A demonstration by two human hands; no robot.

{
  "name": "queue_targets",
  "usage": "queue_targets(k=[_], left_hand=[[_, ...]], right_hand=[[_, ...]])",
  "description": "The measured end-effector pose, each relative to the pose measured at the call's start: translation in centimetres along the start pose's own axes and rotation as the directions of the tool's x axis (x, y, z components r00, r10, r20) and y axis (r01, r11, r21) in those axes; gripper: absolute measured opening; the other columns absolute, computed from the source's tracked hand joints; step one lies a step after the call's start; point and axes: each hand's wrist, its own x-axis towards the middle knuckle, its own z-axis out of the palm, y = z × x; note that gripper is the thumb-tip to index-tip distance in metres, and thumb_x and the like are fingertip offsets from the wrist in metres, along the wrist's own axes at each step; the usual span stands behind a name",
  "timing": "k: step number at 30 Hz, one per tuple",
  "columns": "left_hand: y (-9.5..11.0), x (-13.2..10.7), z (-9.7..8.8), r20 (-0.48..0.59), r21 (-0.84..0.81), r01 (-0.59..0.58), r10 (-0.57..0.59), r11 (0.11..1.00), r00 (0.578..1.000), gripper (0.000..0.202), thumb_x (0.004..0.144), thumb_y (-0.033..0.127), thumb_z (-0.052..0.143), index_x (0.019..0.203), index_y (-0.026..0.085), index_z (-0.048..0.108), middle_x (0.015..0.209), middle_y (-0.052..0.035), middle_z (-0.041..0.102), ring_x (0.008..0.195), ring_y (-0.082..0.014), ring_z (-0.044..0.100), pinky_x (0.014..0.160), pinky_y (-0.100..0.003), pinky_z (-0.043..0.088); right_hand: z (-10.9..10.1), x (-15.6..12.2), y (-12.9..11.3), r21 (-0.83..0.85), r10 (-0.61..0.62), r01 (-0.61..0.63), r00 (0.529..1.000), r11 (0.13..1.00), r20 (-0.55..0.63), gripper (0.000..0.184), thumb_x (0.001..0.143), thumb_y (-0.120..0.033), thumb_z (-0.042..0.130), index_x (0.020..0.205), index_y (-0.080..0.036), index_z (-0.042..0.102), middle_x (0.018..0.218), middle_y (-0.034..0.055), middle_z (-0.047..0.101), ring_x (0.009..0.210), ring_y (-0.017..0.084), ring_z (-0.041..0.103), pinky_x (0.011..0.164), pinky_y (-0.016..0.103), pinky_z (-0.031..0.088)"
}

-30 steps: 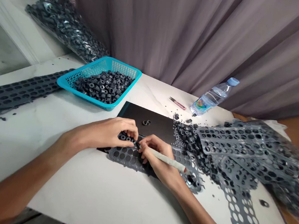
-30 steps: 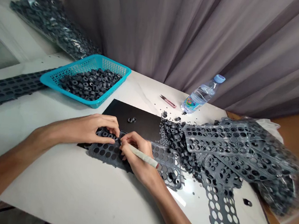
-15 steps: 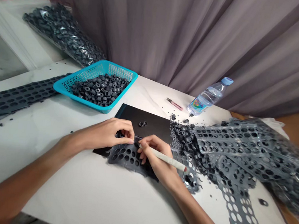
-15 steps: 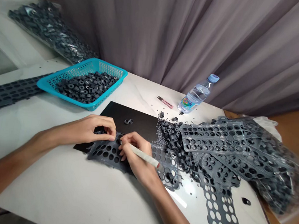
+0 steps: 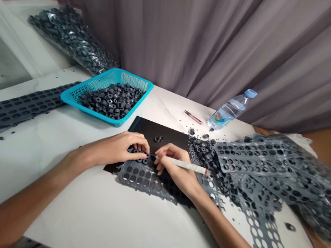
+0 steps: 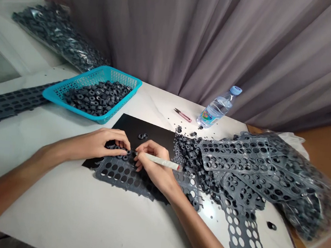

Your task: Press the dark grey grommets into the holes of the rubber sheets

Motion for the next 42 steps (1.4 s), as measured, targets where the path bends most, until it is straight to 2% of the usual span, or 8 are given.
queue_targets(k=[6,15,26,33,42], left_hand=[[-0.2,0.0,0.1,-0.006,0.011,-0.010,0.010,1.000,1.000,0.011,0.095,0.029,0.067,0.104,0.025,0.072,0.103,0.0009,0.071,0.094,-0.0177,0.066,0.084,-0.030,0.048],[0.6,-0.2,0.1,0.001,0.119,-0.014,0.014,0.993,1.000,0.014,0.097,0.030,0.063,0.108,0.027,0.072,0.104,0.0010,0.071,0.093,-0.0177,0.066,0.080,-0.029,0.046],[1.3,-0.2,0.0,0.007,0.164,-0.052,0.051,0.985,0.999,0.019,0.101,0.027,0.056,0.110,0.027,0.073,0.106,-0.0002,0.070,0.097,-0.0190,0.066,0.085,-0.030,0.045],[0.9,-0.1,0.0,0.018,0.188,-0.099,0.098,0.977,0.995,0.021,0.103,0.034,0.056,0.109,0.026,0.074,0.107,-0.0013,0.071,0.098,-0.0195,0.066,0.087,-0.031,0.045],[0.8,0.0,0.3,0.020,0.238,-0.139,0.138,0.961,0.990,0.018,0.103,0.032,0.058,0.110,0.024,0.072,0.108,-0.0013,0.071,0.101,-0.0198,0.066,0.088,-0.032,0.044]], right_hand=[[0.1,-0.3,0.8,-0.034,0.011,-0.009,0.999,0.999,0.033,0.005,0.092,-0.023,0.063,0.091,-0.019,0.064,0.077,0.0007,0.068,0.061,0.013,0.062,0.056,0.023,0.052],[0.2,-0.5,0.5,-0.055,0.011,-0.009,1.000,0.998,0.029,0.006,0.093,-0.025,0.062,0.092,-0.019,0.064,0.079,0.0003,0.067,0.064,0.012,0.062,0.057,0.022,0.051],[0.2,-0.5,0.5,-0.082,0.002,0.002,0.999,0.997,0.040,0.009,0.094,-0.027,0.063,0.093,-0.019,0.064,0.079,-0.0001,0.066,0.063,0.012,0.060,0.058,0.023,0.049],[0.3,-0.6,0.3,-0.068,0.006,-0.003,0.999,0.998,0.039,0.011,0.095,-0.028,0.062,0.093,-0.018,0.065,0.080,0.0010,0.067,0.064,0.012,0.061,0.059,0.023,0.050],[0.3,-0.6,0.4,-0.131,0.009,-0.004,0.999,0.991,0.034,0.014,0.095,-0.032,0.063,0.094,-0.019,0.066,0.079,0.0009,0.067,0.064,0.013,0.060,0.058,0.023,0.049]])
